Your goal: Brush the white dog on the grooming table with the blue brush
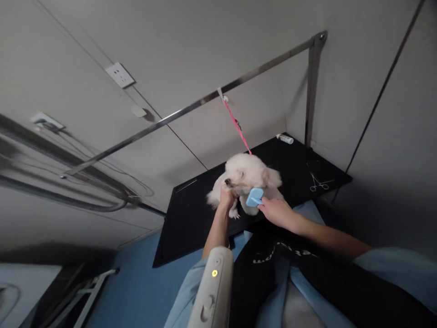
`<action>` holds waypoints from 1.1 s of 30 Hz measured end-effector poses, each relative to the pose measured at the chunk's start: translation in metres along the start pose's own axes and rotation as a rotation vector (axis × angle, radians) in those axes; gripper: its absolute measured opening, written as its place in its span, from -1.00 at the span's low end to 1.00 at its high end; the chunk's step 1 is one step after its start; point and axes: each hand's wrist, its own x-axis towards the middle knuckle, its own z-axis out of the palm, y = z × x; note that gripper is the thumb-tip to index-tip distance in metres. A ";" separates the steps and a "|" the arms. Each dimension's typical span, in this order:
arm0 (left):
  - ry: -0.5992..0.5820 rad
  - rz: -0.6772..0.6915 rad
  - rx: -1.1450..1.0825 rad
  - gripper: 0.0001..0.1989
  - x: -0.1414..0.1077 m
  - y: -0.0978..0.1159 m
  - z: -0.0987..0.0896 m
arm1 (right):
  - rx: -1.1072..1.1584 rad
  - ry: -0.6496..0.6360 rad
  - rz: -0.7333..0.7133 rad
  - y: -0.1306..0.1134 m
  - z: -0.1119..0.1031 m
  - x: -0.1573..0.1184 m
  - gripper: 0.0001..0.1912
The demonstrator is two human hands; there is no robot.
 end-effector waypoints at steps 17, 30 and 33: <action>-0.040 0.185 0.086 -0.66 0.027 0.026 0.007 | 0.240 0.154 -0.030 0.021 0.020 0.041 -0.55; -0.005 0.189 0.061 -0.55 0.075 0.015 0.029 | 0.492 0.133 0.053 0.041 0.031 0.055 -0.69; -0.036 0.199 0.060 -0.57 0.084 0.016 0.031 | 0.441 0.005 0.007 0.040 0.016 0.057 -0.63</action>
